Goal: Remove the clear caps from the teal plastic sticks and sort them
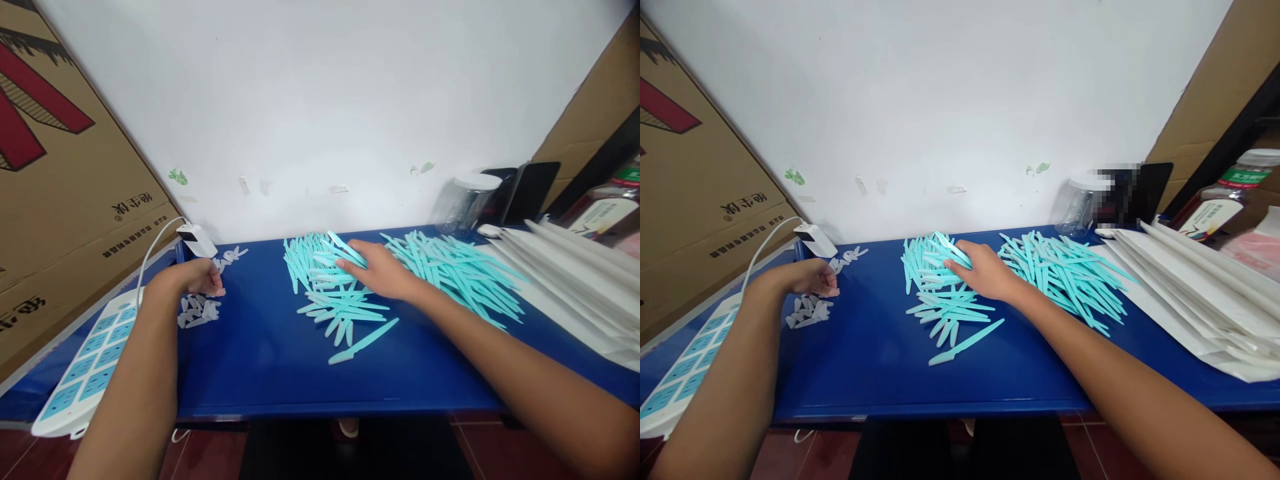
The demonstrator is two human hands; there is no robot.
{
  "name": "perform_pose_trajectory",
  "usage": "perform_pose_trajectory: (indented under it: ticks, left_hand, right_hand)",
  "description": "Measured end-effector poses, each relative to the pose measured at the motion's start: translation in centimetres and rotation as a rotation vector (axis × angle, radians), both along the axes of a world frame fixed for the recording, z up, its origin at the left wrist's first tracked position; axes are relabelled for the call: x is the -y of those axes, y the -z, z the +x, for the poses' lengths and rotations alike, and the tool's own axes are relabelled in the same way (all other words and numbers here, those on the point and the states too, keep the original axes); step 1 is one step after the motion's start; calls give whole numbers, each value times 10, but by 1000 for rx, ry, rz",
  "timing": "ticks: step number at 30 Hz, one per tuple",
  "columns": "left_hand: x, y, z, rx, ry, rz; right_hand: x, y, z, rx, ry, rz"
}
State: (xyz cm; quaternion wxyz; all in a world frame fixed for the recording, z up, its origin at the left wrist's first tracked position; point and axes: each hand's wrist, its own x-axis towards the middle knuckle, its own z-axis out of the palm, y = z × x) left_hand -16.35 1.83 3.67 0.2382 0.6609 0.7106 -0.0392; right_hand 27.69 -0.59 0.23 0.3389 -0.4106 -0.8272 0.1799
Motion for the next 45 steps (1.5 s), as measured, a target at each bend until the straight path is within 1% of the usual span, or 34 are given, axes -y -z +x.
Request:
perform_pose_trajectory:
  ticks: [2, 3, 5, 7, 8, 10, 13, 16, 19, 23, 26, 30, 36, 39, 42, 45]
  left_hand:
    - [1, -5, 12, 49, 25, -63]
    - [2, -8, 20, 95, 64, -48]
    - [3, -11, 41, 244, 164, 108]
    - [4, -10, 66, 457, 224, 329]
    - [5, -7, 79, 570, 224, 413]
    - [7, 3, 105, 792, 185, 496]
    - [11, 20, 135, 1031, 102, 530]
    - [15, 34, 153, 1137, 62, 521]
    - [18, 40, 161, 1173, 29, 517]
    - [19, 40, 163, 1186, -3, 532]
    - [21, 38, 163, 1164, 24, 542]
    - [23, 37, 163, 1137, 71, 544]
    - [23, 37, 162, 1098, 100, 582]
    - [22, 37, 163, 1057, 102, 615]
    - [20, 38, 163, 1059, 80, 636]
    - [21, 39, 164, 1054, 88, 638]
  right_hand:
    - [0, -1, 0, -1, 1, 1]
    - [0, -1, 0, -4, 5, -1]
    - [0, -2, -1, -16, 1, -15]
    - [1, -2, -1, -32, -21, -33]
    - [2, -2, -1, -38, -33, -39]
    - [3, -2, -2, -43, -49, -39]
    - [4, -1, -3, -46, -61, -27]
    - [4, 0, -4, -63, -96, -32]
    - [4, 0, -4, -85, -124, -53]
    - [3, 0, -4, -83, -121, -57]
    - [5, -1, -5, -78, -112, -65]
    - [6, -3, -6, -80, -115, -113]
    - [4, -2, -6, -81, -121, -83]
    - [4, -1, -6, -81, -111, -72]
    - [5, -2, -6, -70, -97, -74]
    - [7, -3, -7, -64, -101, -82]
